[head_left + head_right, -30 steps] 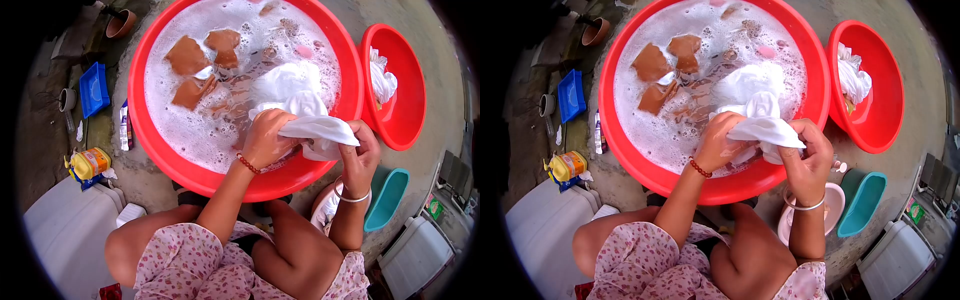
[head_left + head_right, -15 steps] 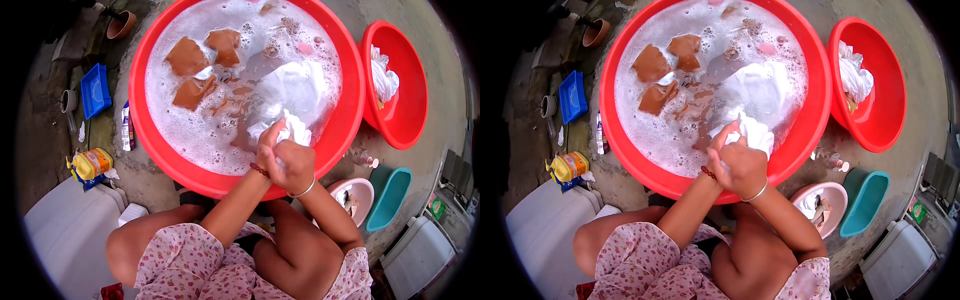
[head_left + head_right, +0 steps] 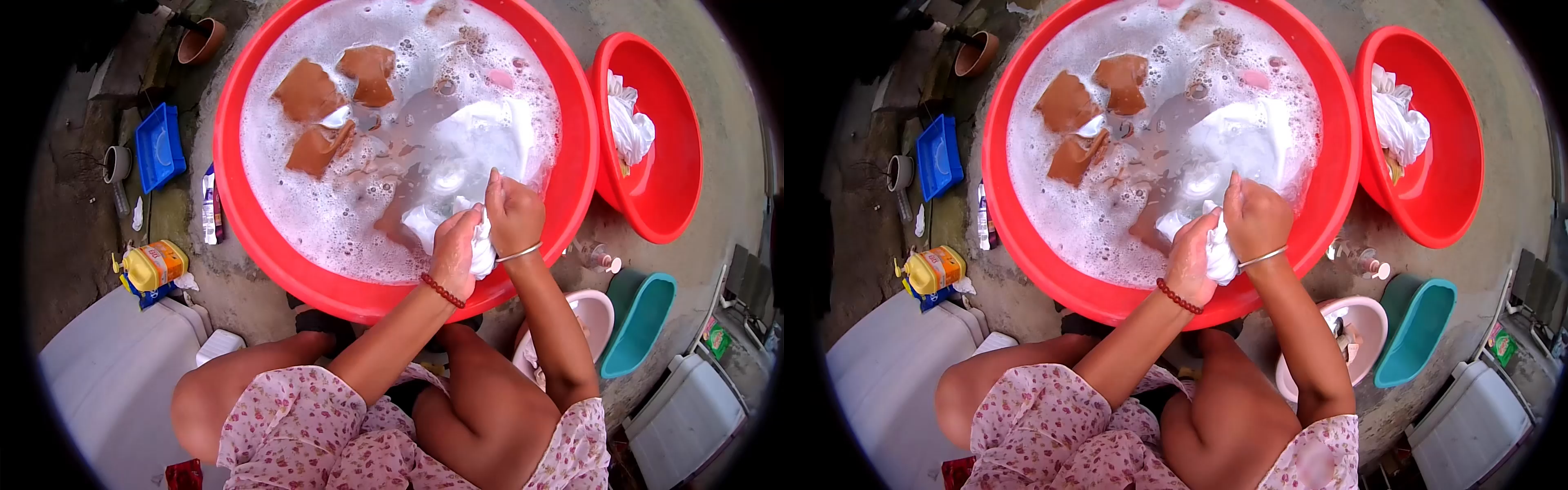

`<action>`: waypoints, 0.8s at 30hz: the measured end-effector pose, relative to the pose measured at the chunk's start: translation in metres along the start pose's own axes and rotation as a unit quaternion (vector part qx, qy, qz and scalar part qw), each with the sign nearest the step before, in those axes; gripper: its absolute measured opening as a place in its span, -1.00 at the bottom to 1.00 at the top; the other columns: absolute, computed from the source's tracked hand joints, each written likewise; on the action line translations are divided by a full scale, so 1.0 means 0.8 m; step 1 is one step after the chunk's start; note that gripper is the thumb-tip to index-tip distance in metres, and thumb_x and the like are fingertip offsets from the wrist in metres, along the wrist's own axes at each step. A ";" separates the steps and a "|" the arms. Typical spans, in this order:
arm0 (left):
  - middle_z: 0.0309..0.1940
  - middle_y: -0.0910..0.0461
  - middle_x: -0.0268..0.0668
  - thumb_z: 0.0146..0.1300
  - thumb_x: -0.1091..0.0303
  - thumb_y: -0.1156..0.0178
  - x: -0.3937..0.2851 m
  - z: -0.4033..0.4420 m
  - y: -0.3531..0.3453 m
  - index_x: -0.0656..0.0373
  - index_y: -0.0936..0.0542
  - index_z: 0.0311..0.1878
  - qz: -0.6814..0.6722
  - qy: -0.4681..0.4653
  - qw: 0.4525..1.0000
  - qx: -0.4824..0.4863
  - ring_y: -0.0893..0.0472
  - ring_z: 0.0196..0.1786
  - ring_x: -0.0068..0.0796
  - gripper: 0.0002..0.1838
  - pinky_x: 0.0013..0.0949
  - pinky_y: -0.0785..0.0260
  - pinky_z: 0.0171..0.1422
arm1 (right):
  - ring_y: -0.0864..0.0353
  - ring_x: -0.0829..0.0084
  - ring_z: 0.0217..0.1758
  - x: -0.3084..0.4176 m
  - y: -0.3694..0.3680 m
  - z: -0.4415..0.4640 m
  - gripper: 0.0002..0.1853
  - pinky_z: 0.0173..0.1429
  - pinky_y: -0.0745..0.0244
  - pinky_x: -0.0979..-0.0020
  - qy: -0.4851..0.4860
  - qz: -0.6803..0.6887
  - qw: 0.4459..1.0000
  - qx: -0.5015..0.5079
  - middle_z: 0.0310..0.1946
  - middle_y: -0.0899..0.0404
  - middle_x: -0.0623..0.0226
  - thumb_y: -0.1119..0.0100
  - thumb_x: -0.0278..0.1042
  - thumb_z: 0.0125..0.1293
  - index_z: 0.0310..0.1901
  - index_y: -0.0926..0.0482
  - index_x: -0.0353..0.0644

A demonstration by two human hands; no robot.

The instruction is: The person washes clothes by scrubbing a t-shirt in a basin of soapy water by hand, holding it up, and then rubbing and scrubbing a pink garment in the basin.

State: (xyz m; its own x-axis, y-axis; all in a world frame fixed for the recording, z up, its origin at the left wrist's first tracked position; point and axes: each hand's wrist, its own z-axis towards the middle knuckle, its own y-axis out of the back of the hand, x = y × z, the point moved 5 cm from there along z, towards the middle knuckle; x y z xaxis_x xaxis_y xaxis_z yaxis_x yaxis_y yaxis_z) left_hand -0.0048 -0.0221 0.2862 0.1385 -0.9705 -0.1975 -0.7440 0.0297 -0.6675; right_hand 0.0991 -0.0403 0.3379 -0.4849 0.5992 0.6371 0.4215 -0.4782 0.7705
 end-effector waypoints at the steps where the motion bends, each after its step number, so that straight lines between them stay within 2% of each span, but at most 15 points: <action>1: -0.20 -0.56 -0.33 0.34 0.31 0.02 -0.003 -0.001 -0.005 0.23 -0.51 -0.10 -0.003 0.007 1.000 -0.023 -0.56 -0.15 -0.55 -0.77 -0.45 -0.40 -0.04 | -0.38 0.13 -0.67 0.010 0.004 -0.009 -0.71 -0.57 -0.23 0.22 0.030 -0.007 0.999 -0.021 -0.72 -0.35 0.13 -0.09 -0.34 0.23 -0.64 -0.42 -0.21; 3: -0.25 -0.54 -0.32 0.35 0.25 0.01 -0.011 -0.011 -0.007 0.20 -0.51 -0.15 -0.008 -0.014 0.999 -0.038 -0.55 -0.16 -0.54 -0.78 -0.41 -0.41 -0.05 | -0.37 0.12 -0.68 0.040 0.010 -0.033 -0.68 -0.55 -0.23 0.24 0.072 0.017 0.997 -0.017 -0.72 -0.34 0.10 -0.10 -0.36 0.23 -0.66 -0.38 -0.25; 4: -0.27 -0.53 -0.33 0.36 0.22 0.01 0.000 0.017 0.015 0.17 -0.51 -0.19 -0.100 0.037 0.983 0.149 -0.54 -0.16 -0.52 -0.78 -0.39 -0.41 -0.03 | -0.38 0.14 -0.68 0.051 0.001 -0.059 -0.69 -0.54 -0.26 0.26 0.098 0.048 0.994 -0.006 -0.72 -0.35 0.11 -0.13 -0.38 0.19 -0.67 -0.37 -0.25; 7: -0.37 -0.49 -0.36 0.37 0.16 0.02 -0.012 0.018 0.021 0.10 -0.48 -0.28 -0.074 0.089 0.945 0.306 -0.54 -0.26 -0.52 -0.77 -0.41 -0.43 -0.17 | -0.39 0.15 -0.68 0.081 -0.007 -0.081 -0.75 -0.57 -0.26 0.24 0.163 0.058 0.984 0.031 -0.72 -0.36 0.15 -0.16 -0.42 0.12 -0.66 -0.38 -0.21; 9: -0.38 -0.50 -0.37 0.37 0.22 0.03 -0.003 0.003 0.016 0.14 -0.50 -0.24 -0.089 0.036 0.995 0.010 -0.54 -0.32 -0.54 -0.78 -0.45 -0.42 -0.23 | -0.36 0.14 -0.70 0.052 -0.004 -0.043 -0.73 -0.58 -0.22 0.22 0.131 0.027 0.991 -0.027 -0.72 -0.35 0.14 -0.15 -0.39 0.16 -0.65 -0.39 -0.23; 10: -0.34 -0.53 -0.38 0.37 0.28 0.03 -0.016 -0.011 -0.013 0.19 -0.51 -0.17 -0.015 0.010 0.999 -0.047 -0.55 -0.29 -0.55 -0.79 -0.45 -0.42 -0.19 | -0.37 0.15 -0.70 0.024 -0.001 -0.015 -0.71 -0.60 -0.22 0.22 0.078 0.012 0.996 -0.029 -0.74 -0.36 0.16 -0.13 -0.36 0.18 -0.66 -0.39 -0.20; 11: -0.26 -0.54 -0.36 0.35 0.31 0.02 -0.008 -0.005 -0.002 0.24 -0.51 -0.11 0.047 0.025 0.998 -0.028 -0.56 -0.18 -0.55 -0.78 -0.42 -0.42 -0.05 | -0.38 0.17 -0.71 0.003 0.002 -0.001 -0.69 -0.62 -0.22 0.21 0.022 -0.003 0.999 -0.027 -0.75 -0.37 0.18 -0.11 -0.32 0.21 -0.67 -0.40 -0.17; 14: -0.33 -0.53 -0.40 0.29 0.26 -0.10 -0.011 -0.002 0.002 0.27 -0.55 -0.11 0.017 -0.015 0.999 -0.022 -0.52 -0.28 -0.61 -0.73 -0.54 -0.35 -0.22 | -0.37 0.18 -0.71 0.042 0.011 -0.027 -0.69 -0.60 -0.24 0.25 0.101 -0.027 0.992 -0.068 -0.76 -0.35 0.19 -0.13 -0.36 0.19 -0.68 -0.38 -0.18; 15: -0.42 -0.51 -0.41 0.26 0.23 -0.13 -0.011 0.003 0.007 0.26 -0.55 -0.08 -0.040 -0.003 0.999 0.009 -0.49 -0.34 -0.60 -0.70 -0.54 -0.33 -0.26 | -0.34 0.16 -0.70 0.055 0.006 -0.046 -0.70 -0.59 -0.21 0.25 0.092 0.053 0.993 -0.046 -0.73 -0.32 0.15 -0.15 -0.40 0.17 -0.67 -0.38 -0.24; 16: -0.54 -0.41 -0.45 0.30 0.20 -0.08 -0.015 0.009 0.019 0.15 -0.45 -0.31 0.026 0.020 0.999 0.029 -0.44 -0.44 -0.62 -0.79 -0.52 -0.29 -0.36 | -0.35 0.17 -0.70 0.079 0.003 -0.070 -0.71 -0.59 -0.23 0.27 0.137 0.058 0.989 -0.008 -0.73 -0.32 0.16 -0.16 -0.42 0.15 -0.67 -0.36 -0.22; 17: -0.66 -0.32 -0.50 0.34 0.17 -0.04 -0.026 0.010 0.016 0.03 -0.35 -0.54 0.092 0.044 0.993 0.051 -0.39 -0.54 -0.63 -0.68 -0.50 -0.24 -0.47 | -0.36 0.18 -0.70 0.096 0.000 -0.085 -0.72 -0.59 -0.24 0.28 0.181 0.063 0.981 0.028 -0.73 -0.32 0.18 -0.17 -0.44 0.12 -0.68 -0.35 -0.21; 19: -0.73 -0.25 -0.48 0.36 0.16 0.02 -0.008 0.002 0.020 0.00 -0.28 -0.58 -0.029 0.103 0.993 -0.057 -0.32 -0.64 -0.65 -0.64 -0.55 -0.13 -0.56 | -0.36 0.16 -0.70 0.076 -0.008 -0.068 -0.71 -0.59 -0.24 0.26 0.177 0.059 0.983 -0.003 -0.73 -0.34 0.16 -0.17 -0.41 0.14 -0.67 -0.35 -0.20; 21: -0.74 -0.25 -0.46 0.38 0.20 0.10 -0.009 -0.010 -0.018 0.02 -0.34 -0.52 -0.063 0.097 0.982 -0.150 -0.32 -0.69 -0.62 -0.70 -0.50 -0.16 -0.60 | -0.33 0.12 -0.70 0.035 0.001 -0.019 -0.68 -0.58 -0.19 0.22 0.073 0.014 0.996 -0.050 -0.73 -0.34 0.12 -0.13 -0.38 0.20 -0.67 -0.36 -0.24; 22: -0.61 -0.42 -0.42 0.39 0.24 0.16 -0.011 -0.011 -0.017 0.07 -0.45 -0.35 -0.001 0.078 0.996 0.042 -0.48 -0.57 -0.55 -0.75 -0.44 -0.36 -0.49 | -0.33 0.12 -0.70 0.028 0.004 -0.011 -0.68 -0.58 -0.19 0.22 0.076 0.016 0.995 -0.058 -0.73 -0.34 0.12 -0.13 -0.38 0.20 -0.67 -0.36 -0.24; 24: -0.54 -0.49 -0.41 0.37 0.23 0.08 0.002 -0.003 -0.004 0.10 -0.47 -0.29 -0.013 0.059 0.998 -0.023 -0.52 -0.49 -0.49 -0.79 -0.38 -0.41 -0.40 | -0.41 0.12 -0.65 0.015 0.005 -0.007 -0.70 -0.56 -0.27 0.19 0.043 -0.067 0.996 -0.049 -0.71 -0.39 0.14 -0.07 -0.34 0.22 -0.66 -0.42 -0.18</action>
State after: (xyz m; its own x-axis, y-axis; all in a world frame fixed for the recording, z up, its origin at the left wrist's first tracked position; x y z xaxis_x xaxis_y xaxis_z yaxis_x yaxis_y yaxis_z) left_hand -0.0038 -0.0242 0.2896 0.0815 -0.9923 -0.0929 -0.7703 -0.0036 -0.6376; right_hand 0.0910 -0.0385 0.3487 -0.5973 0.6060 0.5254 0.2747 -0.4609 0.8439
